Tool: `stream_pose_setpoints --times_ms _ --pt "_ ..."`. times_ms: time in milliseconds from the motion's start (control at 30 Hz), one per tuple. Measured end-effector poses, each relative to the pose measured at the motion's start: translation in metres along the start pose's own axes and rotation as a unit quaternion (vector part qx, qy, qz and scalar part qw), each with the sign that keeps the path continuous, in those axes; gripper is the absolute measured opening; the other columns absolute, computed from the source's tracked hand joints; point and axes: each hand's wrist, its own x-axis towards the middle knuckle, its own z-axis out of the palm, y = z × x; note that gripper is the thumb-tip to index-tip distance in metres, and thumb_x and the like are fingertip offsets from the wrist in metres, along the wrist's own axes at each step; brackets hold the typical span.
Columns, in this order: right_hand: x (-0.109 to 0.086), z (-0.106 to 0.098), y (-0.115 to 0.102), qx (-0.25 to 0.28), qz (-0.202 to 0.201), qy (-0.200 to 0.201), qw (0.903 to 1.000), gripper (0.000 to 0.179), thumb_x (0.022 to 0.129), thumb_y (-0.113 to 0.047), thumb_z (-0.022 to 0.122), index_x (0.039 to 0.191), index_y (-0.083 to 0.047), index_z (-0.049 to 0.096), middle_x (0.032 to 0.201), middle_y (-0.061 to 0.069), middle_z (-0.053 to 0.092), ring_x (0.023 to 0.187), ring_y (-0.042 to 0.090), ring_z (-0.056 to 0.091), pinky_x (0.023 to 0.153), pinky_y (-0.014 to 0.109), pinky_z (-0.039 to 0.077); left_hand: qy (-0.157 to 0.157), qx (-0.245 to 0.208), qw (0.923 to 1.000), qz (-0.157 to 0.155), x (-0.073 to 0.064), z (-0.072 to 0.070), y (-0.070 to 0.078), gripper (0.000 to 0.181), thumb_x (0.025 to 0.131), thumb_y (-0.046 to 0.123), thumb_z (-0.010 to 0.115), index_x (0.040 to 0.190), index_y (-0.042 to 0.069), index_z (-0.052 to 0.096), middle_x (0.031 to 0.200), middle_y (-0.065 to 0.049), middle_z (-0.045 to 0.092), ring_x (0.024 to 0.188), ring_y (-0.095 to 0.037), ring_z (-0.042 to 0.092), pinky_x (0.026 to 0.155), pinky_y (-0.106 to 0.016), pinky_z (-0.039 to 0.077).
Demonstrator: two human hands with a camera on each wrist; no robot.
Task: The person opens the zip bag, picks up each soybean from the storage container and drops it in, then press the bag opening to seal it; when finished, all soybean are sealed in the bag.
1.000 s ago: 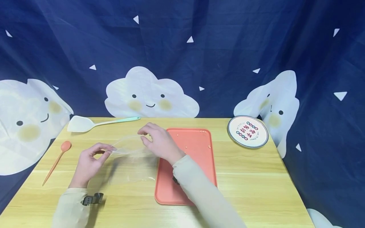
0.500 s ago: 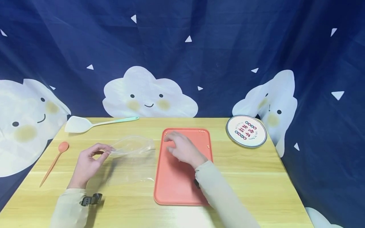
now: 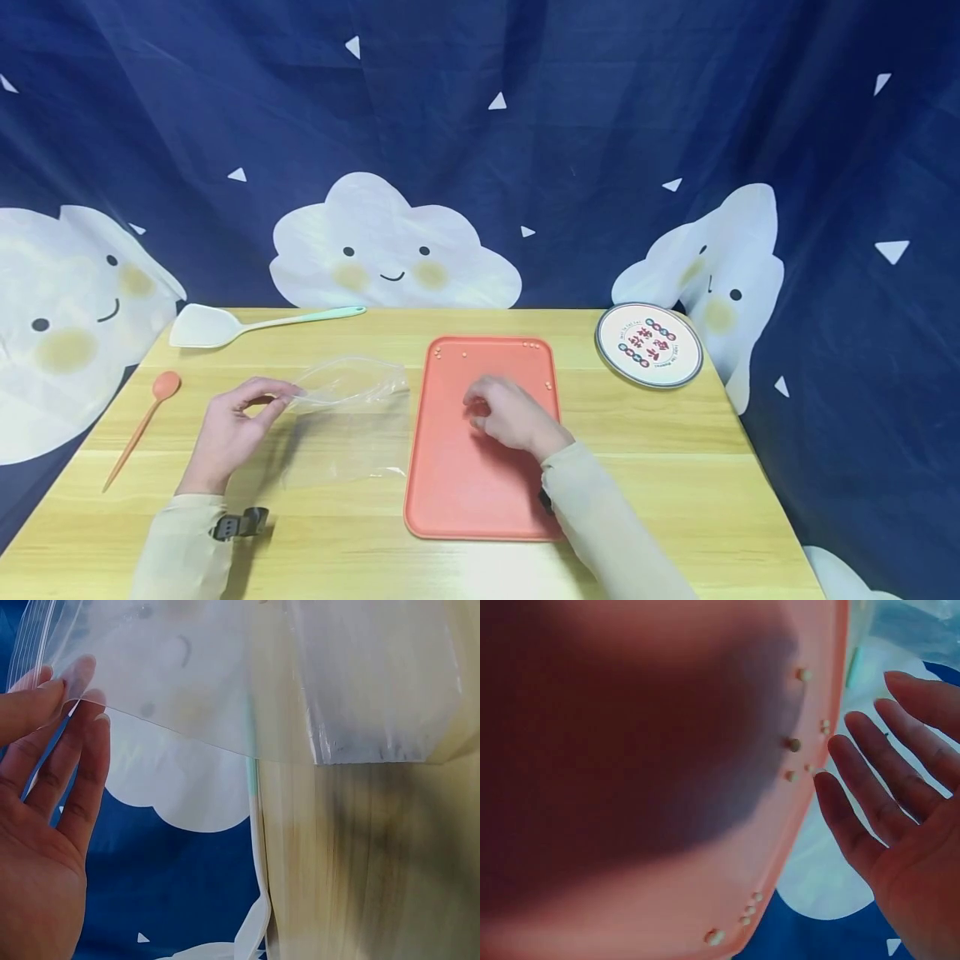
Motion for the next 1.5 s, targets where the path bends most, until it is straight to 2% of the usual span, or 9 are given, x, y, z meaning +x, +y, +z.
stream_pose_setpoints --times_ms 167,367,633,900,1267,1500 --pt "-0.001 0.007 0.005 -0.018 -0.026 -0.006 0.9995 0.019 0.082 -0.004 0.077 0.100 -0.007 0.071 0.093 0.002 0.063 0.088 0.021 0.059 0.084 0.037 0.049 -0.003 0.003 1.0000 -0.007 0.000 0.000 0.000 0.031 0.078 -0.016 0.070 0.089 0.013 0.076 0.089 -0.002 0.072 0.082 -0.010 0.064 0.075 -0.013 0.047" --pt "0.000 0.014 0.007 -0.035 -0.024 -0.020 0.9989 0.020 0.083 -0.002 0.076 0.101 -0.007 0.072 0.091 0.000 0.060 0.084 0.018 0.056 0.079 0.034 0.049 -0.005 0.003 1.0000 -0.007 -0.001 0.000 0.002 0.029 0.078 -0.013 0.069 0.089 0.013 0.076 0.089 -0.003 0.072 0.080 -0.021 0.065 0.076 -0.014 0.047" --pt "0.006 0.021 0.008 -0.053 -0.002 -0.022 0.9983 0.019 0.083 0.002 0.073 0.097 -0.010 0.071 0.091 -0.004 0.055 0.085 0.014 0.055 0.081 0.033 0.050 -0.010 0.010 0.9996 -0.023 0.001 0.001 0.001 0.030 0.080 -0.013 0.068 0.088 0.015 0.076 0.089 0.002 0.072 0.082 -0.017 0.065 0.076 -0.014 0.047" --pt "0.010 0.026 0.009 -0.078 -0.003 -0.004 0.9969 0.022 0.081 0.007 0.070 0.090 -0.013 0.070 0.087 -0.006 0.054 0.084 0.015 0.057 0.079 0.032 0.051 -0.008 0.014 0.9996 -0.022 0.001 0.001 0.002 0.028 0.081 -0.012 0.067 0.088 0.014 0.075 0.089 0.000 0.072 0.083 0.000 0.061 0.076 -0.012 0.045" --pt "0.011 0.028 0.007 -0.092 0.003 -0.006 0.9958 0.021 0.080 0.008 0.071 0.086 -0.012 0.067 0.083 -0.005 0.052 0.081 0.015 0.057 0.075 0.030 0.052 -0.014 0.015 0.9993 -0.032 0.000 0.001 0.001 0.026 0.081 -0.012 0.067 0.088 0.012 0.075 0.088 0.000 0.072 0.082 -0.002 0.062 0.076 -0.013 0.045" --pt "0.011 0.028 0.007 -0.100 0.005 -0.009 0.9949 0.024 0.079 0.010 0.067 0.083 -0.013 0.064 0.080 -0.004 0.050 0.076 0.014 0.052 0.071 0.030 0.050 -0.011 0.013 0.9992 -0.037 0.000 0.001 0.001 0.029 0.081 -0.013 0.066 0.088 0.013 0.075 0.089 0.001 0.073 0.084 -0.002 0.062 0.075 -0.016 0.047"
